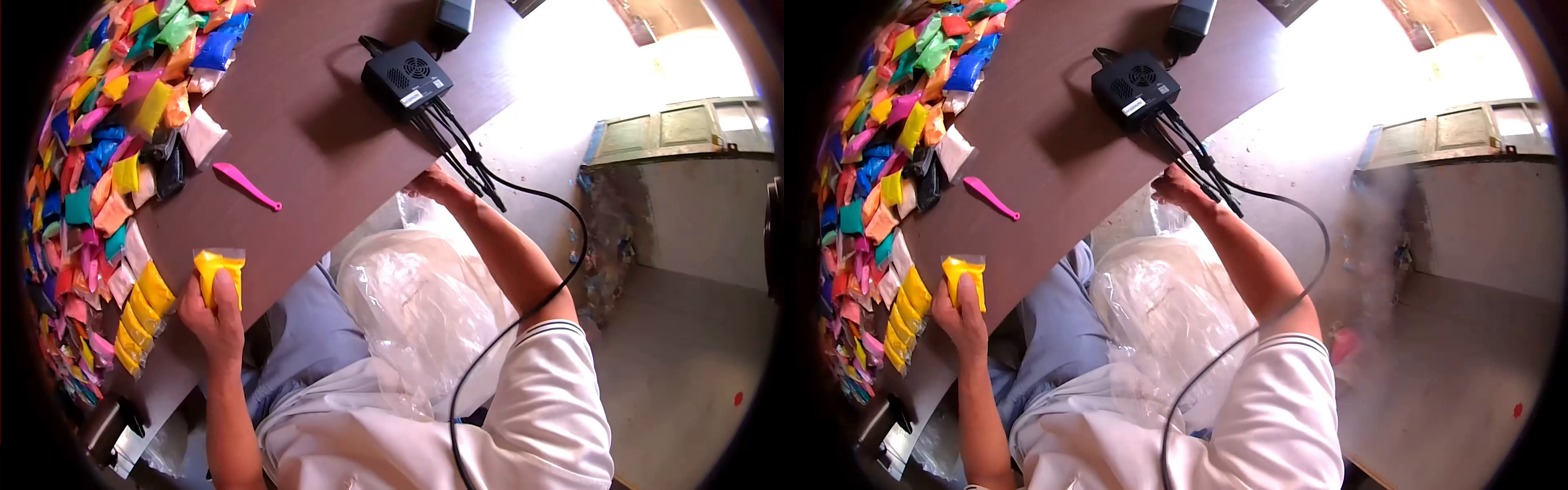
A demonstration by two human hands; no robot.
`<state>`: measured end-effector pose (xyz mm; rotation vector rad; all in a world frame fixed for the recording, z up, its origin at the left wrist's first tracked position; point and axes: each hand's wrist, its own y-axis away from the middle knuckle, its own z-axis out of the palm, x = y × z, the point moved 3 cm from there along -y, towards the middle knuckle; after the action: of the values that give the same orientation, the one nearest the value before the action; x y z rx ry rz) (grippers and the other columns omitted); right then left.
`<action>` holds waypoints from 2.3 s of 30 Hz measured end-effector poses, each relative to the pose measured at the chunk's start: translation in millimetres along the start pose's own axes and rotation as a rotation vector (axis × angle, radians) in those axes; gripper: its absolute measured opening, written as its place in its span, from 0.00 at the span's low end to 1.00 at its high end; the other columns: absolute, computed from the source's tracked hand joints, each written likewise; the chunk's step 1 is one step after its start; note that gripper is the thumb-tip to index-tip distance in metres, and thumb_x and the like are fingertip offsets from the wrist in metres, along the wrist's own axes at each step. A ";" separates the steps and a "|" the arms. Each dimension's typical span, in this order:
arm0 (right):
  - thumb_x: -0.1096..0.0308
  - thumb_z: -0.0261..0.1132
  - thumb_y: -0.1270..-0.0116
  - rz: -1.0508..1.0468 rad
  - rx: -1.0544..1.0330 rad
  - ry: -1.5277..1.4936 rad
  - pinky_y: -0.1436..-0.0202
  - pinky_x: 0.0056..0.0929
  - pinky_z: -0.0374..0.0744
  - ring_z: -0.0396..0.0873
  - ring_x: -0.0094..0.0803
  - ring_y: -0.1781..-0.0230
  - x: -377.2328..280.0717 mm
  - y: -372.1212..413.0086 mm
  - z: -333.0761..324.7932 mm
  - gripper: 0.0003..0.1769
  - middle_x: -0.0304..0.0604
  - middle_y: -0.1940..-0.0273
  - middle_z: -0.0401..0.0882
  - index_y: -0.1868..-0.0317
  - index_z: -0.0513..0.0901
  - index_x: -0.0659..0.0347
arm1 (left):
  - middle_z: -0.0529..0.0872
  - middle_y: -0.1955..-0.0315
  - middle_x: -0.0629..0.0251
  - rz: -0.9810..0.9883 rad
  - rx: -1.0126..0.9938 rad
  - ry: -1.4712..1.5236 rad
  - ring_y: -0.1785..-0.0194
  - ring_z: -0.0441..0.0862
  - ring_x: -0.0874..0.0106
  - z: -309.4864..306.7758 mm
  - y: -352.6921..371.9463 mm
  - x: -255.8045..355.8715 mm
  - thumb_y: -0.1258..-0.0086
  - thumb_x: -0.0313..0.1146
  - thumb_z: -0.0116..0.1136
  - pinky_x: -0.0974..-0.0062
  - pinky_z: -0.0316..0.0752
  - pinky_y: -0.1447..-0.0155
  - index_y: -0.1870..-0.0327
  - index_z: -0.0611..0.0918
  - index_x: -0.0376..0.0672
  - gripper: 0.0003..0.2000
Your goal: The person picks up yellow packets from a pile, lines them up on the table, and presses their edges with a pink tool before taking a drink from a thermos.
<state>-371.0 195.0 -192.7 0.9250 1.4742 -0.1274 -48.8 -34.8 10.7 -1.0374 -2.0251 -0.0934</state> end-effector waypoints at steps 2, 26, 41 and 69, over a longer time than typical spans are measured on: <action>0.70 0.54 0.37 0.105 -0.028 0.039 0.72 0.26 0.77 0.79 0.31 0.69 -27.3 40.8 -5.6 0.21 0.46 0.58 0.78 0.42 0.74 0.62 | 0.80 0.75 0.60 -0.022 -0.007 0.095 0.71 0.77 0.70 0.5 -0.7 -1.4 0.29 0.43 0.51 0.73 0.71 0.65 0.64 0.78 0.33 0.18; 0.43 0.63 0.40 -0.500 -0.153 0.883 0.35 0.57 0.60 0.65 0.51 0.35 -88.7 300.2 143.9 0.28 0.53 0.40 0.73 0.75 0.76 0.63 | 0.77 0.78 0.62 -0.060 -0.024 0.477 0.73 0.75 0.72 -8.6 1.6 -2.9 0.30 0.50 0.52 0.75 0.72 0.66 0.68 0.76 0.35 0.22; 0.70 0.60 0.43 0.364 -0.181 1.334 0.46 0.64 0.68 0.70 0.56 0.44 -11.1 295.4 102.2 0.41 0.66 0.43 0.65 0.28 0.58 0.44 | 0.79 0.76 0.60 -0.013 -0.046 0.366 0.72 0.77 0.70 -6.9 4.8 -7.4 0.30 0.51 0.52 0.75 0.73 0.65 0.66 0.77 0.35 0.23; 0.68 0.69 0.53 0.115 -0.038 1.383 0.55 0.42 0.75 0.77 0.50 0.59 -16.7 288.7 69.4 0.15 0.56 0.67 0.78 0.65 0.78 0.65 | 0.76 0.79 0.66 -0.071 -0.047 0.673 0.75 0.73 0.77 -15.2 5.3 -10.8 0.31 0.49 0.53 0.79 0.71 0.69 0.70 0.75 0.38 0.20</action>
<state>-146.6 337.8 -59.8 1.1014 2.6332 0.7758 -31.9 -44.4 11.3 -0.8164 -1.4464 -0.4653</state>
